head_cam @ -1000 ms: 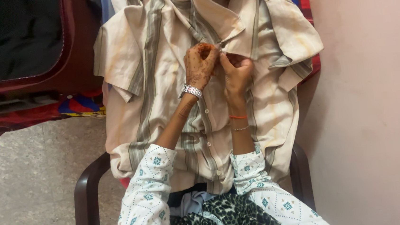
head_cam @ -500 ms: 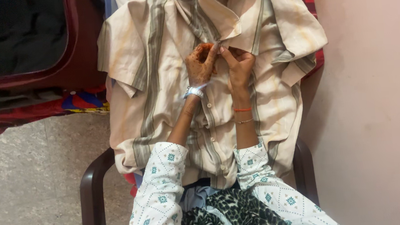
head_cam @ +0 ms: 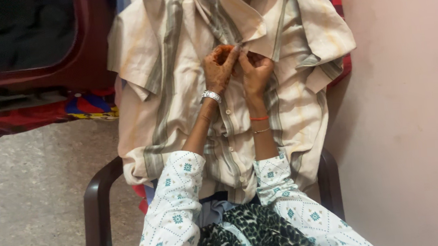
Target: The person folds clothes including shirts and trousers by hand on a chair and places them into an open suitcase.
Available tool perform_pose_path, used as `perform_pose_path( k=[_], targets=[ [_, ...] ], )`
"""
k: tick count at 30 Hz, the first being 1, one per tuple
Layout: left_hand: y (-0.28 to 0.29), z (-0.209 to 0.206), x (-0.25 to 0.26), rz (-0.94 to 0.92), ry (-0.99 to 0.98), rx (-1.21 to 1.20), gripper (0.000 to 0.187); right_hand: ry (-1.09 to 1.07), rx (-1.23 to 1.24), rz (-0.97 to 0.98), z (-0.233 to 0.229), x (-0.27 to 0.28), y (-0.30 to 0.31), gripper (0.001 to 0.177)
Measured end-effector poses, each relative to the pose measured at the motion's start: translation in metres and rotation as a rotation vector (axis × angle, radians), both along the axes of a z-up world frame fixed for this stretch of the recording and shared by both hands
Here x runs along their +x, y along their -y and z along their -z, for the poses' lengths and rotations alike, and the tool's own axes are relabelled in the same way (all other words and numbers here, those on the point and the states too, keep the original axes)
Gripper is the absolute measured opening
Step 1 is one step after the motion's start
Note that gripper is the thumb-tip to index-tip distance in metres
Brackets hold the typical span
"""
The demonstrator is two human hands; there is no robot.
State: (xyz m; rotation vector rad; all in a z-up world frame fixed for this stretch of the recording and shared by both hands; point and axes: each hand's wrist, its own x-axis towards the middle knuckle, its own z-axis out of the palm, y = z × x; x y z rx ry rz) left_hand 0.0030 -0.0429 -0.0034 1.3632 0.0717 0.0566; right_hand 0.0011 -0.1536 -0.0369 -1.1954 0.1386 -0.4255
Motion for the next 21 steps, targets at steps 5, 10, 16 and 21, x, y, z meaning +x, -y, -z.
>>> perform_pose_path(
  k=[5,10,16,21],
  targets=[
    [-0.004,-0.011,-0.002,-0.003,-0.022,0.006,0.026,-0.039,0.020,0.001,-0.007,-0.003,-0.001,0.017],
    [-0.004,-0.011,-0.002,-0.003,0.030,0.022,0.026,-0.041,0.086,-0.052,-0.024,-0.006,0.000,0.013],
    [-0.003,-0.010,-0.002,-0.004,0.017,0.058,0.027,-0.078,0.049,-0.057,-0.027,-0.008,0.004,0.014],
    [-0.002,-0.011,-0.002,-0.008,0.023,0.060,0.027,-0.118,0.071,-0.072,-0.025,-0.006,0.007,0.016]
  ],
)
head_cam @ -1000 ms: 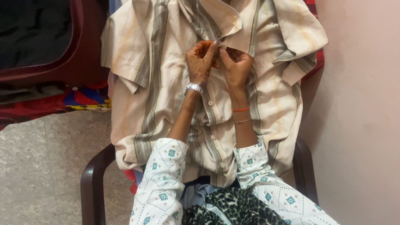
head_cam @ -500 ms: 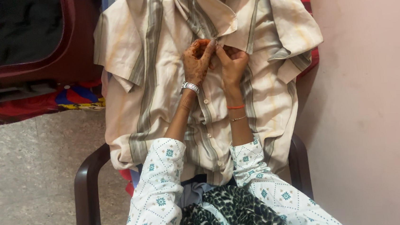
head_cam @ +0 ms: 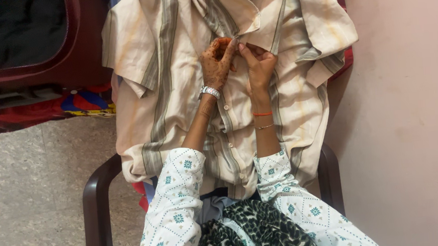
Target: The person folds clothes including shirts and trousers by hand on a chair and places them into an open suitcase.
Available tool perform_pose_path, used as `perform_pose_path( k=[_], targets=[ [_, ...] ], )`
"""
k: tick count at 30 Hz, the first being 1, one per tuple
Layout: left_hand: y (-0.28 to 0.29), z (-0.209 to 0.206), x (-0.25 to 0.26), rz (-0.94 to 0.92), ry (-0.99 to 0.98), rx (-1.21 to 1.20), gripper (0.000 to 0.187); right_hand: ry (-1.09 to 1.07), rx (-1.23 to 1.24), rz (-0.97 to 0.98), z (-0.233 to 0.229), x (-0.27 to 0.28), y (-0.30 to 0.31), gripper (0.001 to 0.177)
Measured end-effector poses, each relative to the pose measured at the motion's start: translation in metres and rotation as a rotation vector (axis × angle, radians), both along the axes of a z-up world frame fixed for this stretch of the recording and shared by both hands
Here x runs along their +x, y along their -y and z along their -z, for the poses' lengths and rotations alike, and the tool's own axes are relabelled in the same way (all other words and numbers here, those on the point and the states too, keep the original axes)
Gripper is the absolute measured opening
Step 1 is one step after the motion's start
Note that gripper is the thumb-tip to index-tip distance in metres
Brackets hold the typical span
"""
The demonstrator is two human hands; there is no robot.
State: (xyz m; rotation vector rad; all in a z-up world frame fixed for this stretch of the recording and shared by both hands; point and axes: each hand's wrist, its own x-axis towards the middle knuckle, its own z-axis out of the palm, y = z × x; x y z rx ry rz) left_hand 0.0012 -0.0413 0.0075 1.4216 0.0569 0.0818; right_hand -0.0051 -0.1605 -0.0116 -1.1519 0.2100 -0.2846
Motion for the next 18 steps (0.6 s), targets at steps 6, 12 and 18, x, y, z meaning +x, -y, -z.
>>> perform_pose_path(
  k=[6,12,18],
  targets=[
    [-0.003,0.000,0.000,0.027,0.018,-0.027,0.026,0.083,0.132,0.006,0.004,0.000,0.001,0.012],
    [0.005,0.002,-0.004,-0.110,0.083,-0.050,0.021,0.105,0.210,-0.034,0.007,0.002,0.006,0.010],
    [0.008,0.008,-0.005,-0.310,0.334,0.220,0.016,0.089,0.186,-0.032,0.012,0.004,0.008,0.010]
  ],
)
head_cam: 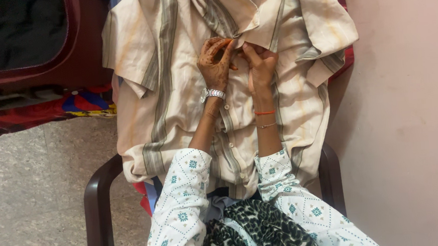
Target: The person folds clothes including shirts and trousers by hand on a chair and places them into an open suitcase.
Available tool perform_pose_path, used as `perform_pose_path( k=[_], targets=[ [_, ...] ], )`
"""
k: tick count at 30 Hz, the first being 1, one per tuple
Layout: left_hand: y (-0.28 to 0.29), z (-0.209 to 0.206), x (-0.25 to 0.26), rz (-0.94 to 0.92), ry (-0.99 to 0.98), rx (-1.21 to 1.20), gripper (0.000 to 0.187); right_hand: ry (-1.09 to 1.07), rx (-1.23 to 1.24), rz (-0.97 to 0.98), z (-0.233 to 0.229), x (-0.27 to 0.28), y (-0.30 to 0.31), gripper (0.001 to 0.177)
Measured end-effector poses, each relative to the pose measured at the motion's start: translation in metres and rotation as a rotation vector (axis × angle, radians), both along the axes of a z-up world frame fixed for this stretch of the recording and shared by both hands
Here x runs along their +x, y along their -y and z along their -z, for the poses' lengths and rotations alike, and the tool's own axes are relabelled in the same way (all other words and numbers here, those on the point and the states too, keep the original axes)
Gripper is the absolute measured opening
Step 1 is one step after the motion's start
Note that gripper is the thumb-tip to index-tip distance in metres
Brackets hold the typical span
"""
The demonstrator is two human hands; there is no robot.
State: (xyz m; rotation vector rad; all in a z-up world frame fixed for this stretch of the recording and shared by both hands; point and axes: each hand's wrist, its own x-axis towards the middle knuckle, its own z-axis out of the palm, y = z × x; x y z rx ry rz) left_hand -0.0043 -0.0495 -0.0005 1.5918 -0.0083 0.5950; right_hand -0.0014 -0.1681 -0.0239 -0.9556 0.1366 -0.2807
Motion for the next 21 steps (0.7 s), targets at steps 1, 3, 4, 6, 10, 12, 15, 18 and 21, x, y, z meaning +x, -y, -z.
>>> perform_pose_path(
  k=[1,3,4,6,10,12,15,18,21],
  targets=[
    [0.000,0.000,-0.001,0.008,-0.015,-0.032,0.017,-0.012,-0.020,0.006,0.000,0.000,0.000,0.011],
    [0.001,0.000,-0.001,0.009,-0.032,-0.048,0.017,-0.017,-0.020,-0.006,0.001,0.000,0.000,0.012],
    [0.001,0.000,-0.001,0.003,-0.033,-0.030,0.017,-0.019,-0.019,-0.013,0.002,0.000,0.000,0.012],
    [0.002,-0.002,-0.003,0.020,-0.078,-0.042,0.017,-0.040,-0.058,0.001,0.003,0.000,0.001,0.012],
    [0.002,0.001,-0.005,0.024,-0.011,0.063,0.020,-0.082,-0.096,0.011,0.007,0.002,0.001,0.012],
    [0.001,0.004,-0.006,0.018,0.048,0.141,0.022,-0.067,-0.086,0.020,0.007,0.002,0.000,0.012],
    [0.002,0.006,-0.011,0.047,0.030,0.177,0.026,-0.049,-0.066,0.011,0.004,0.003,-0.002,0.011],
    [0.000,0.011,-0.012,0.049,0.066,0.278,0.032,-0.023,-0.062,0.018,0.000,0.003,-0.003,0.011],
    [0.001,0.019,-0.009,0.029,0.080,0.328,0.032,0.013,-0.050,-0.005,-0.001,0.001,-0.001,0.010]
  ],
)
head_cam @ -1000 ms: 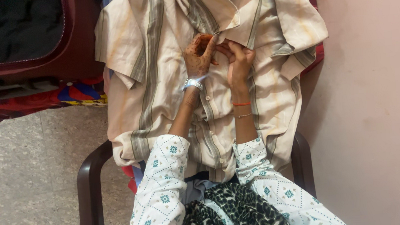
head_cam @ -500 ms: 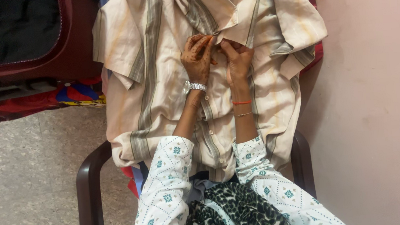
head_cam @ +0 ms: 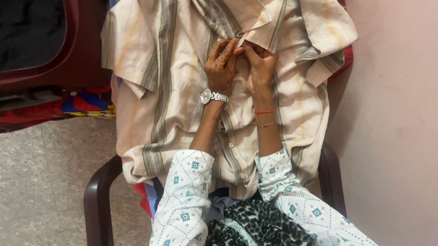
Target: The person folds clothes including shirts and trousers by hand on a chair and places them into an open suitcase.
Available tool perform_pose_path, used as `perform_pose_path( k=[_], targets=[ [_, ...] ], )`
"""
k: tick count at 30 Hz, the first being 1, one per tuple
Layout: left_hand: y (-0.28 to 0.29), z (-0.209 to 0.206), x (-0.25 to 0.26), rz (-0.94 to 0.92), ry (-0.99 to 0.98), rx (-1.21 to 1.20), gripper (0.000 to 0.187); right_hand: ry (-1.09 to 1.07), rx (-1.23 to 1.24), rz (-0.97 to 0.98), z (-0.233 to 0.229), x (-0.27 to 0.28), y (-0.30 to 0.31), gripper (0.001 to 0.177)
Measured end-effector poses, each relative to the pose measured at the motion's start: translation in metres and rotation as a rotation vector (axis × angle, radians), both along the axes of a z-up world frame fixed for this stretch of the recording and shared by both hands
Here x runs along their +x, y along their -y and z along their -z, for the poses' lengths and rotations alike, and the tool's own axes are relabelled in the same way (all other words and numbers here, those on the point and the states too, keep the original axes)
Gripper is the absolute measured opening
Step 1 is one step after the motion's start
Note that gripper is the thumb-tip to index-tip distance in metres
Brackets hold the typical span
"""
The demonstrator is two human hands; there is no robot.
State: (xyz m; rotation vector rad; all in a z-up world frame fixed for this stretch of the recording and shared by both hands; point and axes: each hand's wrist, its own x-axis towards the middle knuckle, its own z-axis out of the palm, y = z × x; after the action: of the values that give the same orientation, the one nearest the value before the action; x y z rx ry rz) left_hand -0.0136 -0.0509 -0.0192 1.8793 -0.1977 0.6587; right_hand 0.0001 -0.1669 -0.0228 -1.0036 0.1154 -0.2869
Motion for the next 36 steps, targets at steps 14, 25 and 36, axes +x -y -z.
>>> perform_pose_path(
  k=[14,25,36],
  targets=[
    [0.009,0.015,0.000,-0.111,-0.061,0.367,0.031,-0.013,-0.093,0.044,0.011,0.002,0.004,0.025],
    [0.013,0.009,0.003,-0.158,-0.100,0.234,0.019,0.021,-0.157,0.020,-0.001,-0.002,-0.008,0.031],
    [0.007,0.003,0.010,-0.157,-0.107,0.089,0.019,0.092,-0.259,-0.010,-0.001,0.002,-0.011,0.027]
  ],
)
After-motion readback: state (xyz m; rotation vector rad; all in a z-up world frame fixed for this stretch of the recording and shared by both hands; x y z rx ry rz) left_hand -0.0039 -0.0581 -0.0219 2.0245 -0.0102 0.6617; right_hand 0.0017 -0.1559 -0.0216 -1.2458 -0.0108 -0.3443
